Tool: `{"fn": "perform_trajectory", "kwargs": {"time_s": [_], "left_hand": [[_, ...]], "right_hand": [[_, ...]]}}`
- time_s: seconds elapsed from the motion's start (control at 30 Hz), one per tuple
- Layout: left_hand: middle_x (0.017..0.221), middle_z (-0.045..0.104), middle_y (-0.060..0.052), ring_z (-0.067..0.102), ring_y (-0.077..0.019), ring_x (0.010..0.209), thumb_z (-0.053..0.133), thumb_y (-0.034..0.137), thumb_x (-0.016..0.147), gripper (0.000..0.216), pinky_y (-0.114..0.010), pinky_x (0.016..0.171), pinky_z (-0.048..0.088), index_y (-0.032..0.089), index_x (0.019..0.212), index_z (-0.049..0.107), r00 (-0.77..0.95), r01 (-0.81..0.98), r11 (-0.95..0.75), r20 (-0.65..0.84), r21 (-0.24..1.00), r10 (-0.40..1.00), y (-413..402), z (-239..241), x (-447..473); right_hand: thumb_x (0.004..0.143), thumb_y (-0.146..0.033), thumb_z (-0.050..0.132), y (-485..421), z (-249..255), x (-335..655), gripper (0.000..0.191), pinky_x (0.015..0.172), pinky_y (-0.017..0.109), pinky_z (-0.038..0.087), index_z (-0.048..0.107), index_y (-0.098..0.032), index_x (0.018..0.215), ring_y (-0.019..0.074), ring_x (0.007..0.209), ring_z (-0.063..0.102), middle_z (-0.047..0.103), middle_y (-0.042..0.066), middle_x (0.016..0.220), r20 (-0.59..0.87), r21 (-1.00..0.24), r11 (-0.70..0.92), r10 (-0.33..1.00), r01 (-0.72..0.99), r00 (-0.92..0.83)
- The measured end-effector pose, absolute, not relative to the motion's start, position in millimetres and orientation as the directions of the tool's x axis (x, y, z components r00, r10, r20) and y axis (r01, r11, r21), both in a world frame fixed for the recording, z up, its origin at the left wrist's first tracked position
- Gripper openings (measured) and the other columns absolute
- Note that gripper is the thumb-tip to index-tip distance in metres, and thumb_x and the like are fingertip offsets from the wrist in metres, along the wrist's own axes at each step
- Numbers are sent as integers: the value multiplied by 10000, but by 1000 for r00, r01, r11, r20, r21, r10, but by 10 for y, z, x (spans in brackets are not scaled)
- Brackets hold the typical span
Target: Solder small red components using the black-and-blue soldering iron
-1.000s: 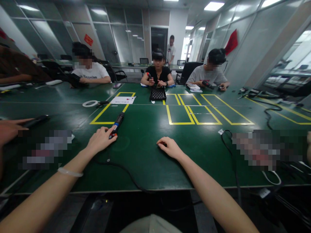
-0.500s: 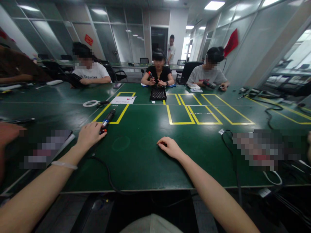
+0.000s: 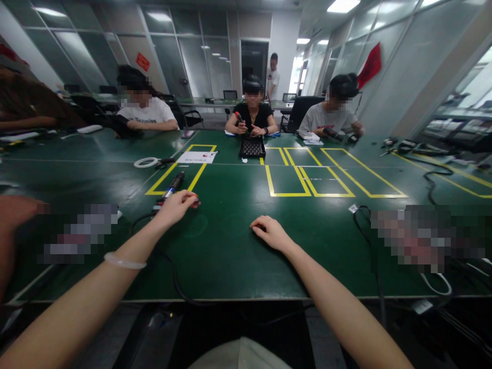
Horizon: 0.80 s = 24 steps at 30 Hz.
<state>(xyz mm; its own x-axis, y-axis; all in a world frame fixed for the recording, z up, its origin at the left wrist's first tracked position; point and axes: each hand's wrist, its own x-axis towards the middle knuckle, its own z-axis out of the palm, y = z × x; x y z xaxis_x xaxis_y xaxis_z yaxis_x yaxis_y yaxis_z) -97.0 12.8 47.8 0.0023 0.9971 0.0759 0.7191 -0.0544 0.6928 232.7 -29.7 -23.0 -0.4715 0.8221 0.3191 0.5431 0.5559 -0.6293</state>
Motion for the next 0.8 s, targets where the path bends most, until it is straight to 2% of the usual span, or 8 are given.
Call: {"fn": "perform_trajectory", "kwargs": {"time_s": [0.07,0.13,0.23,0.37,0.6,0.8], "left_hand": [[940,672,-81,641,-172,815,494,458,863,425,-319,785,513,119,1095,600,159,516,-98,18,851,987,45,440,-602],[910,650,-74,622,-162,788,498,459,868,466,-324,763,513,119,1175,583,270,395,-115,5,911,963,-64,401,-256],[867,615,-47,581,-143,747,467,450,899,548,-312,740,492,141,1352,463,411,282,-137,9,949,912,-208,306,106],[802,567,-17,544,-138,744,426,452,932,592,-290,728,449,145,1434,366,514,246,-144,-3,959,858,-297,103,264],[750,554,0,523,-130,708,428,419,945,615,-283,722,418,126,1471,302,563,200,-120,-14,972,826,-340,-43,252],[712,552,4,510,-121,655,427,391,941,563,-268,671,407,108,1425,383,528,216,-114,-18,970,849,-314,-34,240]], "right_hand": [[881,-189,548,-299,-234,2325,136,758,303,425,679,-194,917,175,823,567,663,42,852,322,-640,552,824,535,-466],[878,-190,547,-306,-234,2323,133,757,302,434,669,-192,932,175,827,576,663,43,863,326,-658,543,829,521,-454],[867,-191,553,-324,-233,2314,183,749,286,451,621,-195,1038,157,802,592,661,31,882,334,-723,529,831,445,-445],[839,-193,591,-345,-242,2275,321,731,258,460,524,-202,1153,133,767,600,659,7,896,336,-789,522,808,323,-485],[857,-193,563,-354,-261,2218,80,647,236,424,583,-182,934,124,683,555,629,4,818,347,-765,546,796,342,-496],[863,-248,570,-368,-245,2215,78,653,235,415,588,-177,892,122,676,541,613,-5,780,316,-780,523,804,345,-504]]}}
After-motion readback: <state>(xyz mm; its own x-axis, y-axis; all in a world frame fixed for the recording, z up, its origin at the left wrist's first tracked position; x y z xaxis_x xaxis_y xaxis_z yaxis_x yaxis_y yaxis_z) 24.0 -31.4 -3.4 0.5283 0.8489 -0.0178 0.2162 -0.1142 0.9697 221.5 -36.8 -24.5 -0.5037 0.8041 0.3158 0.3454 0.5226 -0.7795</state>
